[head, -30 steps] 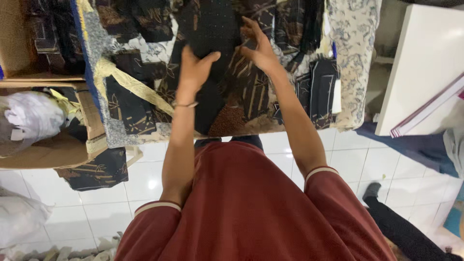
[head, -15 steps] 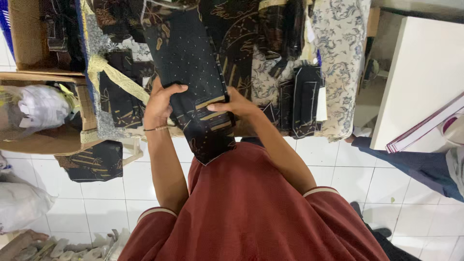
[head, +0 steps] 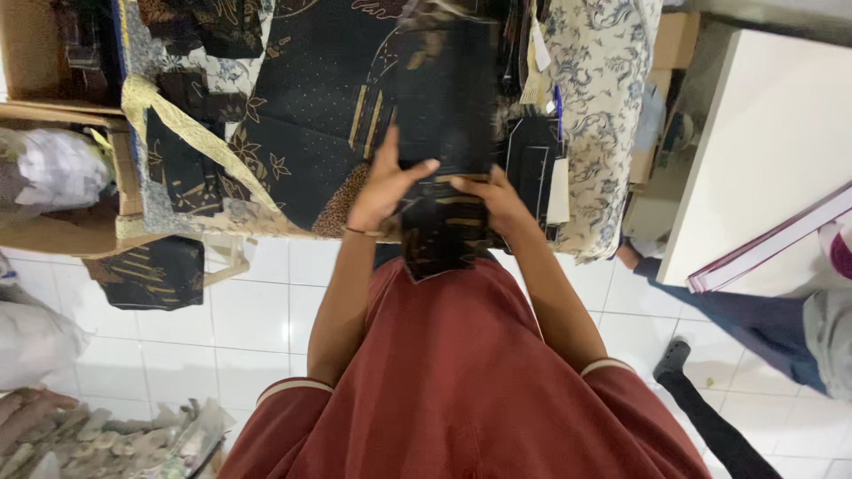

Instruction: The person folds several patterned fabric pieces on a table, smoothing and aligning edges by hand. The person repeatedly picks up, unfolds, and refolds the items, stacking them on the table.

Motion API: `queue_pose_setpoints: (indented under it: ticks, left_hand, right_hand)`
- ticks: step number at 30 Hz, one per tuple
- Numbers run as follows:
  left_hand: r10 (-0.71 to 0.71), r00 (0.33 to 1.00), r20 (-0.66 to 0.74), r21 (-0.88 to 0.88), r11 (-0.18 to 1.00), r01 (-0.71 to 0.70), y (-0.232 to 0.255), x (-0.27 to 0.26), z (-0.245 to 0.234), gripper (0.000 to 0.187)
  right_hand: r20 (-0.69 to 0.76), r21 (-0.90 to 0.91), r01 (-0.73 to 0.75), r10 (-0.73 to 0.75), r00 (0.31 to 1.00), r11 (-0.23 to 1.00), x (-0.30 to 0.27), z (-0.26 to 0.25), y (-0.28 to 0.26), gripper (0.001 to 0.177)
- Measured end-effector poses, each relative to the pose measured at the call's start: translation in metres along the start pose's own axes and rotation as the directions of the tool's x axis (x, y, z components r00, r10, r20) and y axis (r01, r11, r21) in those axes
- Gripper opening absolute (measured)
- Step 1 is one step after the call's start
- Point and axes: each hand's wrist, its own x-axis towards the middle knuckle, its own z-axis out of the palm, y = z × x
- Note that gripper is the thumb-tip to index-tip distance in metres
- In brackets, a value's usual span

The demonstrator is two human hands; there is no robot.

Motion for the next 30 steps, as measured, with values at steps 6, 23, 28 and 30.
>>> queue_pose_setpoints:
  ticks: [6, 23, 28, 30]
  left_hand:
    - [0.07, 0.983, 0.17, -0.02, 0.998, -0.068, -0.002, 0.024, 0.094, 0.101]
    - [-0.045, 0.977, 0.207, -0.004, 0.999, 0.046, -0.008, 0.046, 0.097, 0.102]
    - [0.014, 0.984, 0.179, -0.204, 0.979, 0.023, -0.007, 0.032, 0.071, 0.094]
    - [-0.079, 0.989, 0.125, -0.162, 0.982, 0.099, -0.008, 0.025, 0.054, 0.092]
  right_hand:
    - [-0.173, -0.015, 0.066, -0.068, 0.983, 0.998, -0.024, -0.082, -0.028, 0.03]
    - [-0.292, 0.106, 0.089, -0.055, 0.955, 0.99, -0.011, -0.083, -0.03, 0.032]
    - [-0.132, 0.019, 0.136, -0.133, 0.982, 0.99, 0.0, -0.064, -0.022, 0.035]
    - [-0.085, -0.019, 0.157, -0.158, 0.984, 0.987, 0.006, -0.052, -0.017, 0.038]
